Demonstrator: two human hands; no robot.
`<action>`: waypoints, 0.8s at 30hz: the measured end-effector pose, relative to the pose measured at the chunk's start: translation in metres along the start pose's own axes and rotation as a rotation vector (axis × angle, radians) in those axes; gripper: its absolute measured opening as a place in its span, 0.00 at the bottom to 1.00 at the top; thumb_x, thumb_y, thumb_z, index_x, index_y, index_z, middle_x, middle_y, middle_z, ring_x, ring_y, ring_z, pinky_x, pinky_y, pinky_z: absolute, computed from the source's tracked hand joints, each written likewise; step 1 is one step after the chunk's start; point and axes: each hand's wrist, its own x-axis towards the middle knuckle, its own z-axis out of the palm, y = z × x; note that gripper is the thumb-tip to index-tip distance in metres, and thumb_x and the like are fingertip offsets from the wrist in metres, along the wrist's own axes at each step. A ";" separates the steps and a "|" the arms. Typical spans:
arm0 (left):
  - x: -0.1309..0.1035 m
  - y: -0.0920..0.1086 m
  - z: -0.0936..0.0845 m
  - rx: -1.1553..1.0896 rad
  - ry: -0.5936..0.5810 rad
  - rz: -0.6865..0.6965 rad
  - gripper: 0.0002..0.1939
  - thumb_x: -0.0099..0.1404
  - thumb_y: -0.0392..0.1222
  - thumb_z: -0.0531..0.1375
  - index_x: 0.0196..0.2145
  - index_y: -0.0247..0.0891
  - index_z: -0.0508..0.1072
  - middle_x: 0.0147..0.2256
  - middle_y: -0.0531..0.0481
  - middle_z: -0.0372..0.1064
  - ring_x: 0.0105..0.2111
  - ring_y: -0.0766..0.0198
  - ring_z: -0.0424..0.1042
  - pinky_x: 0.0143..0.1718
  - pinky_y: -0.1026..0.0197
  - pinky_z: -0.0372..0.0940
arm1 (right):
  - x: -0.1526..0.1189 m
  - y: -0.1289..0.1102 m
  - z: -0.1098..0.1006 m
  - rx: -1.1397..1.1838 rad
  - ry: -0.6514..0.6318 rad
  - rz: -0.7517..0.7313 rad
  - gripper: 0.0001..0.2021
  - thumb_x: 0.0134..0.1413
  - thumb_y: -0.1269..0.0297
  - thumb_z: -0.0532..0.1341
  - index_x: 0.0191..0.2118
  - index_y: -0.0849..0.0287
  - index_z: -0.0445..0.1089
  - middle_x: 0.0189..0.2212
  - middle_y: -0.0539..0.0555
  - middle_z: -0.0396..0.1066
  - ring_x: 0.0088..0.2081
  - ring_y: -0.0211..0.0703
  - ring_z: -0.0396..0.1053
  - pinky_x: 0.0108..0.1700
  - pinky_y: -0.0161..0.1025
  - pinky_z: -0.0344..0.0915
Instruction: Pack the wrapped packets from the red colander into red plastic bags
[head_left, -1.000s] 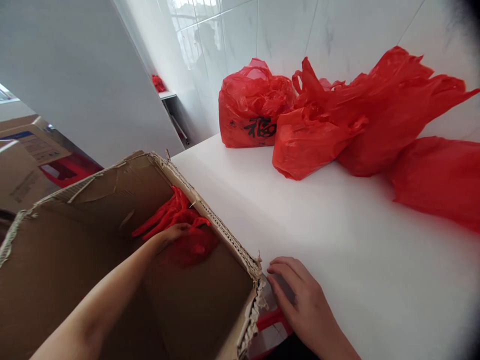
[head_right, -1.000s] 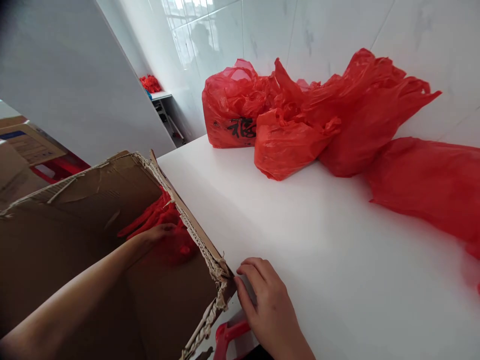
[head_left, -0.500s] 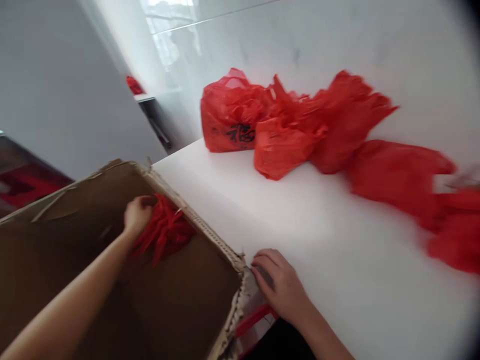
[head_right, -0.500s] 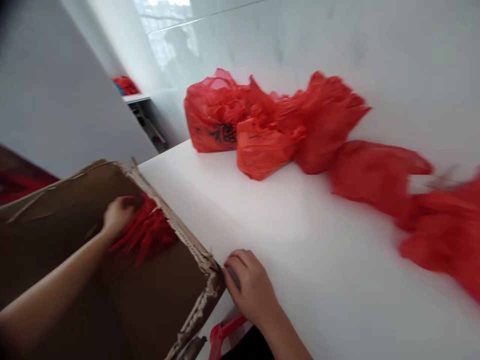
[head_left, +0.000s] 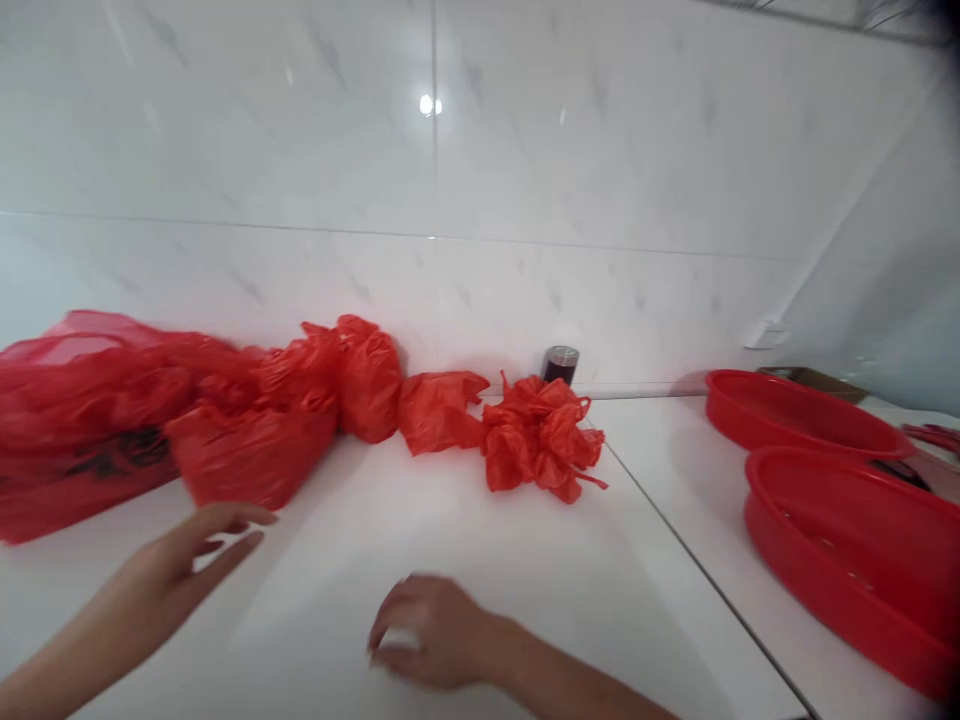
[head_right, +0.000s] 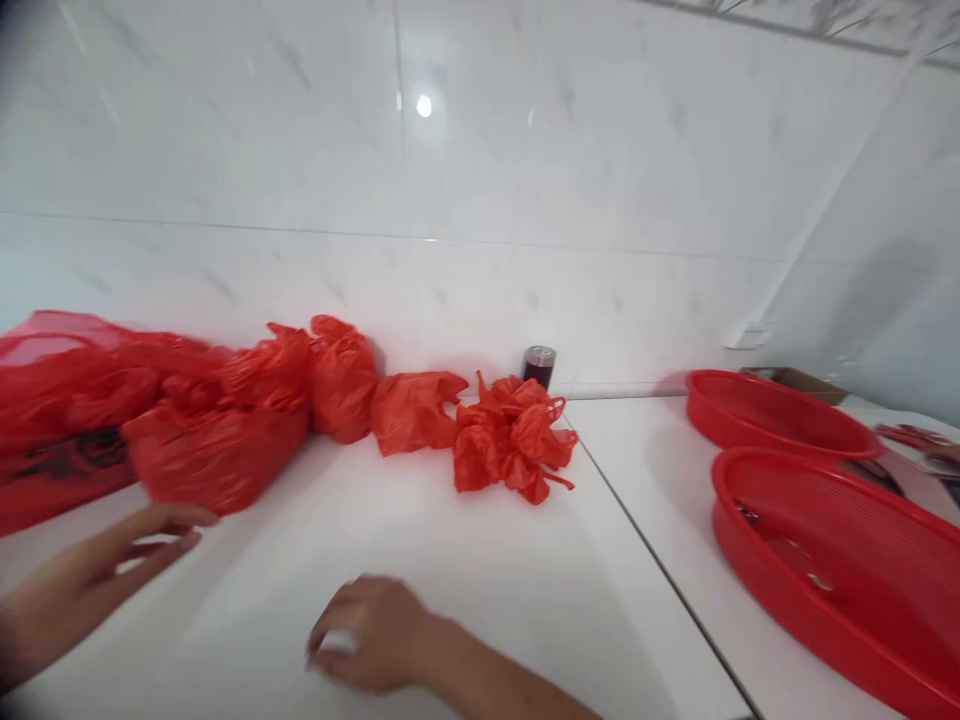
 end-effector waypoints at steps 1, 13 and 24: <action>0.009 0.020 0.021 -0.014 -0.089 0.054 0.18 0.51 0.66 0.58 0.35 0.57 0.74 0.42 0.56 0.75 0.43 0.51 0.72 0.41 0.54 0.68 | -0.008 0.016 -0.034 -0.069 0.155 0.086 0.06 0.57 0.62 0.58 0.37 0.55 0.72 0.36 0.49 0.74 0.40 0.38 0.70 0.49 0.34 0.63; 0.021 0.202 0.215 -0.170 -0.645 0.429 0.10 0.61 0.49 0.56 0.38 0.49 0.74 0.43 0.48 0.72 0.44 0.53 0.68 0.41 0.56 0.62 | -0.084 0.165 -0.240 -0.279 0.784 0.866 0.03 0.50 0.64 0.60 0.30 0.56 0.70 0.29 0.51 0.73 0.34 0.45 0.69 0.41 0.42 0.62; -0.023 0.195 0.320 -0.553 -0.664 0.138 0.14 0.56 0.55 0.57 0.34 0.46 0.72 0.39 0.47 0.72 0.39 0.53 0.68 0.43 0.55 0.61 | -0.072 0.164 -0.223 -0.079 0.658 0.861 0.12 0.34 0.65 0.70 0.29 0.58 0.69 0.27 0.49 0.72 0.32 0.44 0.69 0.36 0.38 0.59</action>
